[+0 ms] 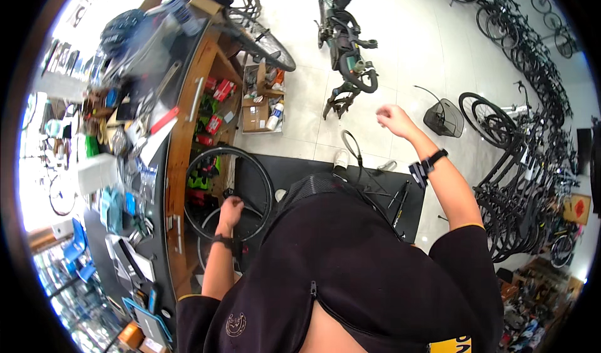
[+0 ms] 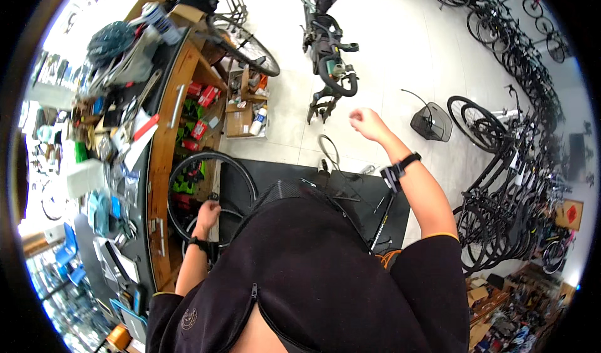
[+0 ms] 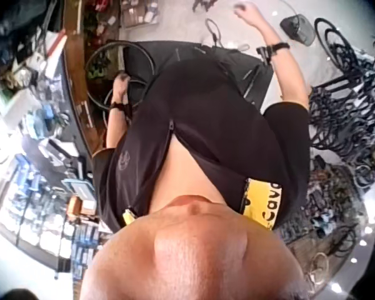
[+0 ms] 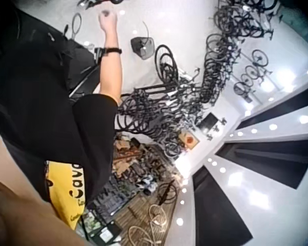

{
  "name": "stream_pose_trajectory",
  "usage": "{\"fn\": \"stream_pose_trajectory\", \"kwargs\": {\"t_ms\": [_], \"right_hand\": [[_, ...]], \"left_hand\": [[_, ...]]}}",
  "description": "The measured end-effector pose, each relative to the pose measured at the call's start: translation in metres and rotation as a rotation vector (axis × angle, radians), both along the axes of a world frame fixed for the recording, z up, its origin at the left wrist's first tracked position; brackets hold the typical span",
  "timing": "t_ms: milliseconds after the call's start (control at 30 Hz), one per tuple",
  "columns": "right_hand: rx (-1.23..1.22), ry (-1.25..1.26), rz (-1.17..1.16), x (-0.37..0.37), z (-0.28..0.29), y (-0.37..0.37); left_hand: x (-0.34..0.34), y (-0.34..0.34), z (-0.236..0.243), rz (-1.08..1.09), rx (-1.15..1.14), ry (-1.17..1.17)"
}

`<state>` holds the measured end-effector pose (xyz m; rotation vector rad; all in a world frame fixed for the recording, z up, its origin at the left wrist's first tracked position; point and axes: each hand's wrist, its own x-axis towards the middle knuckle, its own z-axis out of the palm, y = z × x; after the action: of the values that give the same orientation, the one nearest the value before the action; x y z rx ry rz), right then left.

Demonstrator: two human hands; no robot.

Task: The person wraps the bicycle stem with tape and cuts the excess with scissors. They then install the handlebar onto the stem and secure it with bolts.

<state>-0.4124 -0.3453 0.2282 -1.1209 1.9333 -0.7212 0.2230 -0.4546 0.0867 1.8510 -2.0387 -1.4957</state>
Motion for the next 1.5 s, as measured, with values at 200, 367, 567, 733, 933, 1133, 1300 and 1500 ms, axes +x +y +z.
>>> {"fn": "stream_pose_trajectory", "kwargs": {"t_ms": [200,367,567,733,933,1133,1300,1500], "right_hand": [[0.133,-0.106,-0.194,-0.092,-0.037,0.073],[0.145,-0.159,-0.139,-0.131,-0.062,0.053],[0.122,-0.177,-0.084,-0.159,-0.087,-0.015],[0.101,-0.245,-0.113,-0.159,-0.09,-0.074],[0.1,-0.336,-0.162,-0.162,-0.111,-0.123],[-0.01,-0.366,-0.365,-0.158,-0.152,-0.161],[-0.047,-0.55,-0.403,-0.161,-0.157,-0.176],[0.054,-0.539,-0.334,-0.167,-0.154,-0.182]], "left_hand": [[-0.248,-0.101,0.065,-0.171,-0.24,0.069],[-0.424,-0.105,0.11,-0.312,-0.261,0.18],[-0.557,-0.111,0.115,-0.313,-0.098,0.175],[-0.625,-0.137,0.052,0.072,0.265,0.334],[-0.661,-0.145,0.014,0.409,0.485,0.338],[-0.667,-0.151,0.018,0.484,0.568,0.324],[-0.663,-0.153,0.024,0.393,0.505,0.284],[-0.662,-0.155,0.029,0.309,0.477,0.209]]}}
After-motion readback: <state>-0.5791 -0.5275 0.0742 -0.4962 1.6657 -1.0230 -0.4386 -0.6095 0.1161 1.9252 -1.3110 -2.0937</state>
